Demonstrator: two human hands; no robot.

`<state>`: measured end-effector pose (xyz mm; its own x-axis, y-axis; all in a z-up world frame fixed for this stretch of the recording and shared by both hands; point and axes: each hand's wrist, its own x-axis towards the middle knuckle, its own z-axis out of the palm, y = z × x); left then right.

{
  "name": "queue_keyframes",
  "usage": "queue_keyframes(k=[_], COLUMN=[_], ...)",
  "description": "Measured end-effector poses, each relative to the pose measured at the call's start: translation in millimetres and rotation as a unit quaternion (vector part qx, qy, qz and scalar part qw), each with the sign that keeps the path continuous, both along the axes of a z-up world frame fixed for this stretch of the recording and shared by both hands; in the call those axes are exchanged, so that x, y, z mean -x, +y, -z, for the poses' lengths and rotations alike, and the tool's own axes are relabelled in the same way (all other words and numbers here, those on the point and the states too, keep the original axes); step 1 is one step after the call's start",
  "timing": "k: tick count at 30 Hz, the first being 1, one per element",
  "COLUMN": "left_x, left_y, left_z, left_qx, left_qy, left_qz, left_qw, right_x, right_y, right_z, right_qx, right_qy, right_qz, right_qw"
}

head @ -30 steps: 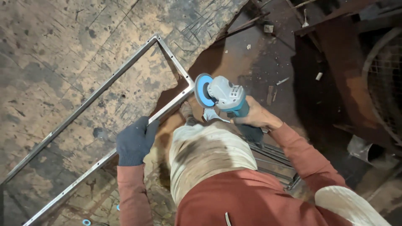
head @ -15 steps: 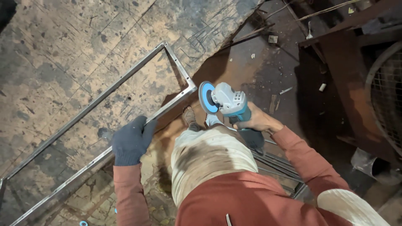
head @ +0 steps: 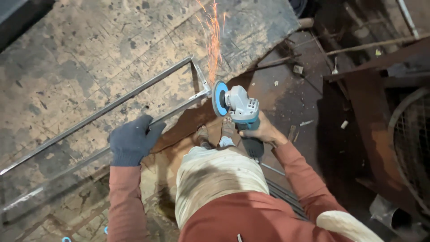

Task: The recorder uses an angle grinder to smooth the edges and welded joints of metal frames and rectangular tubes.

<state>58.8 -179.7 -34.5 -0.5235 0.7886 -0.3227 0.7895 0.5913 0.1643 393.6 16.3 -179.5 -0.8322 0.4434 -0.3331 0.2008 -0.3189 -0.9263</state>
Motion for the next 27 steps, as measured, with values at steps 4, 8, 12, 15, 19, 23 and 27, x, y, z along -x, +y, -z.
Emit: queue_keyframes(k=[4,8,12,15,19,23,27], left_x=[16.6,42.0,72.8,85.8,92.5,101.3,107.4], left_y=[9.9,25.1,45.6,47.9,57.5,56.7,58.2], left_z=[-9.3,-18.7,-29.2,-29.3,-37.5,-44.5,-41.2], left_qx=[-0.037,-0.079,-0.068,-0.071,-0.034,-0.056,-0.057], left_qy=[0.007,0.053,0.04,0.037,0.009,-0.063,-0.125], left_qz=[0.006,0.012,0.022,0.036,0.033,0.052,0.074], left_qw=[0.999,0.995,0.997,0.996,0.999,0.995,0.988], right_x=[6.2,24.6,69.6,116.3,170.2,204.7,228.2], right_y=[-2.7,-10.4,-17.6,-26.6,-33.7,-41.9,-49.1], right_z=[3.7,8.0,-12.6,-10.8,0.0,20.2,35.0], right_qx=[0.063,-0.097,-0.197,-0.233,-0.211,-0.211,-0.22], right_qy=[-0.028,-0.105,-0.176,-0.28,-0.311,-0.361,-0.318], right_qz=[0.005,0.001,0.001,-0.011,0.029,0.068,0.148], right_qw=[0.998,0.99,0.964,0.931,0.926,0.906,0.91])
